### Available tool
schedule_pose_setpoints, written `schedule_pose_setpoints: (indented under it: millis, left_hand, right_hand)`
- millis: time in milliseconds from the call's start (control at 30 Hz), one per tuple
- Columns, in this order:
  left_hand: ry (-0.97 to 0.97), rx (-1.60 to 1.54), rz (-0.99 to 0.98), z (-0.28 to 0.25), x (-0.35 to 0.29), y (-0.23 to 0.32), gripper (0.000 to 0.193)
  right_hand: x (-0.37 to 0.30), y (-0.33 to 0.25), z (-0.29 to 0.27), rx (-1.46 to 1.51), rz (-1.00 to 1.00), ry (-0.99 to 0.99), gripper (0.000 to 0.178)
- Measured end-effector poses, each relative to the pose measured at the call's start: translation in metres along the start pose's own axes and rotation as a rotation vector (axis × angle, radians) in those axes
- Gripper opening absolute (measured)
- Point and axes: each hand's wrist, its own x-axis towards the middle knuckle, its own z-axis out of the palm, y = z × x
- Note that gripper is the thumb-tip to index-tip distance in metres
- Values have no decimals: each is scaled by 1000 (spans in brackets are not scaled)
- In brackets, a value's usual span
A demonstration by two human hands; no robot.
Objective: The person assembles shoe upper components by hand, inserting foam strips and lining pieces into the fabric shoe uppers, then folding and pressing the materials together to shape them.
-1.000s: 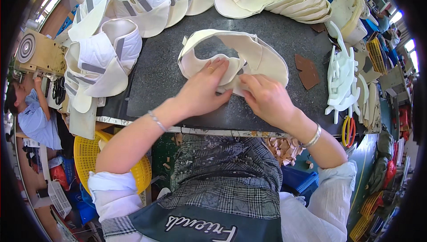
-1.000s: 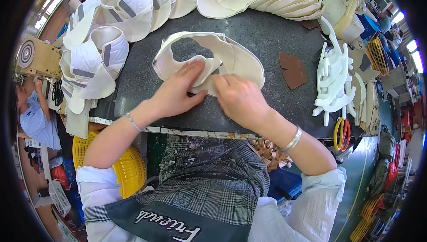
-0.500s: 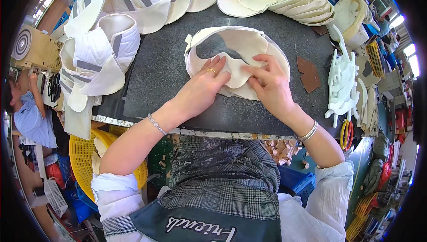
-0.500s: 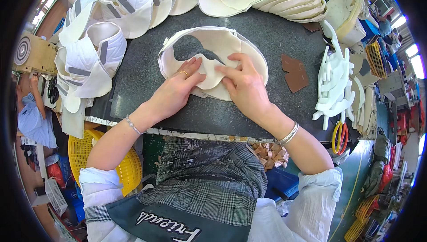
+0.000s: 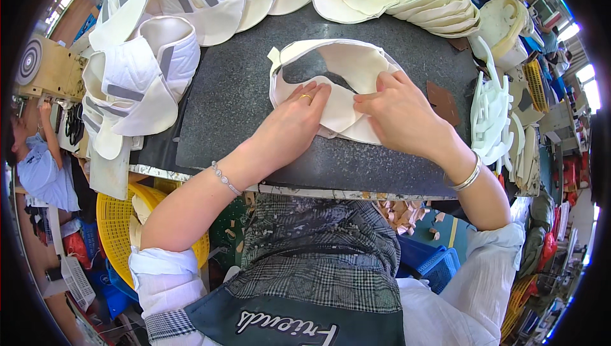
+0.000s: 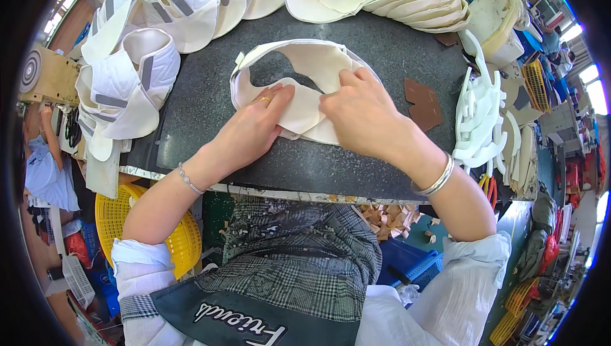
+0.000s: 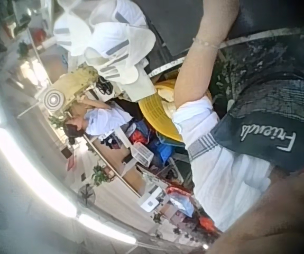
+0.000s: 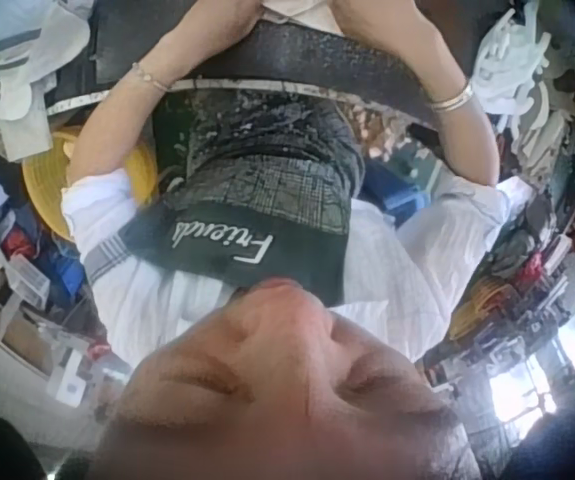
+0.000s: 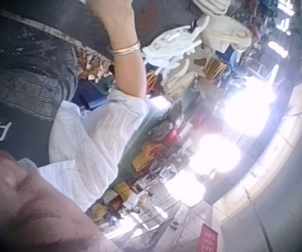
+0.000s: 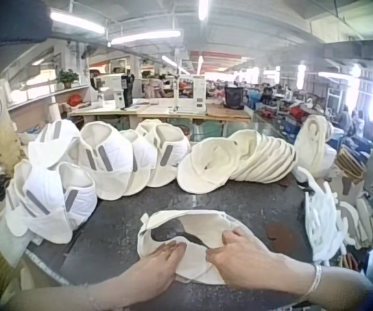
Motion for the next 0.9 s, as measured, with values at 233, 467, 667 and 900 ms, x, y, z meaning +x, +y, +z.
schedule_pose_setpoints:
  millis: [233, 467, 667, 900]
  left_hand:
    - [149, -146, -169, -31, -6, -18, 41]
    - [-74, 520, 114, -47, -18, -28, 58]
    - [-303, 101, -135, -58, 3, -43, 57]
    - [-203, -99, -92, -58, -16, -55, 41]
  right_hand:
    - [33, -40, 49, 854, 124, 238, 58]
    - [52, -56, 63, 507, 146, 332, 42]
    - [61, -46, 64, 797, 174, 557, 22]
    - [59, -39, 66, 868, 129, 426, 20]
